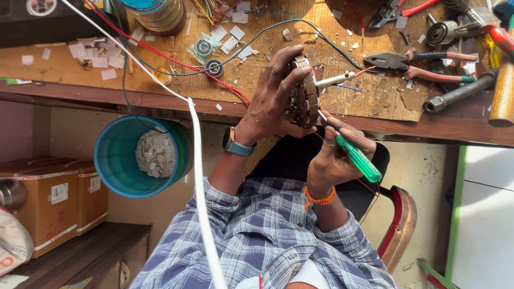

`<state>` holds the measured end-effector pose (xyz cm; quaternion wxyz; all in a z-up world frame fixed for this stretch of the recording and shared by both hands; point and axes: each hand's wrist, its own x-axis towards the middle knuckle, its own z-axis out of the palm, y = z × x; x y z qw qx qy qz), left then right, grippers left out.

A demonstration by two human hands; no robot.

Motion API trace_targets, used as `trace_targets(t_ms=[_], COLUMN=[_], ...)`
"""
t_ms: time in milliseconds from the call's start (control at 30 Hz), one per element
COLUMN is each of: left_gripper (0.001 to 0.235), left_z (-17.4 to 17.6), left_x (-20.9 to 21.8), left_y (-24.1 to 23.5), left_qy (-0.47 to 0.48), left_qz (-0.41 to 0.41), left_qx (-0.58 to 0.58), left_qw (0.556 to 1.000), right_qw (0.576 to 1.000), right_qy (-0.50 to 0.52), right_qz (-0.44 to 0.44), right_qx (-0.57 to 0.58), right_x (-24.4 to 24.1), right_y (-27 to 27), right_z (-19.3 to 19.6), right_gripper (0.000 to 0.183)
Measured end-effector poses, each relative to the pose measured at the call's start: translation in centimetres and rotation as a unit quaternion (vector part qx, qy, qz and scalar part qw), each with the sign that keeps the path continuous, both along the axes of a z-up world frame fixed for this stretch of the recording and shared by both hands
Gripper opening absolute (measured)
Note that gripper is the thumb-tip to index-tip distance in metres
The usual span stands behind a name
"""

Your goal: The person uses a green-handled screwdriver to pry and adjust components on a cylindrical motor armature held in their left hand. They repeatedly rotate the armature and work on different sections of the copper windings and slots.

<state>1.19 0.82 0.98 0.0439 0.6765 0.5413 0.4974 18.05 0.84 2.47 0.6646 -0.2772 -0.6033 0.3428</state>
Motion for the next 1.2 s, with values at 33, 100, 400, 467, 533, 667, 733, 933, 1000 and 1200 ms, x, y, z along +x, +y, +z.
trace_targets(t_ms=[33, 100, 400, 467, 533, 667, 733, 933, 1000, 1200], left_gripper=[0.125, 0.126, 0.128, 0.128, 0.127, 0.125, 0.124, 0.123, 0.126, 0.13], left_z=[0.1, 0.2, -0.5, -0.6, -0.6, -0.6, -0.6, -0.7, -0.9, -1.7], left_x=[0.0, 0.0, -0.1, -0.1, -0.1, -0.2, -0.1, 0.0, -0.1, -0.2], left_y=[0.0, -0.1, 0.1, 0.1, 0.2, 0.1, 0.1, 0.3, 0.1, -0.6], left_qy=[-0.002, -0.008, -0.006, -0.001, 0.001, 0.002, 0.0, -0.013, -0.029, -0.043], left_qz=[0.0, -0.001, 0.0, 0.003, 0.001, -0.007, -0.007, 0.005, 0.0, 0.066], left_qx=[0.004, 0.013, 0.015, 0.014, 0.015, 0.017, 0.017, 0.019, 0.01, 0.026], left_qw=[1.0, 1.0, 1.0, 1.0, 1.0, 1.0, 1.0, 1.0, 1.0, 0.997], right_qw=[1.0, 1.0, 0.999, 0.999, 0.999, 0.997, 0.996, 0.998, 0.997, 0.992], right_qy=[0.0, -0.001, 0.0, 0.003, 0.012, 0.036, 0.049, -0.019, -0.078, -0.124], right_qz=[0.005, 0.014, 0.041, 0.04, 0.043, 0.056, 0.061, 0.023, 0.0, -0.009], right_qx=[-0.004, -0.011, -0.02, -0.022, -0.022, -0.031, -0.045, -0.048, -0.027, 0.005], right_x=[0.0, -0.1, 0.6, 0.8, 0.9, 0.8, 0.8, 0.4, 0.2, -1.8], right_y=[-0.2, -0.4, -0.5, -0.5, -0.4, -0.5, -0.7, -1.4, -1.8, -3.1], right_z=[0.1, 0.2, -0.1, -0.3, -0.4, -0.6, -0.5, 0.5, 1.0, 2.1], right_gripper=[0.027, 0.027, 0.027, 0.027, 0.027, 0.026, 0.026, 0.024, 0.025, 0.022])
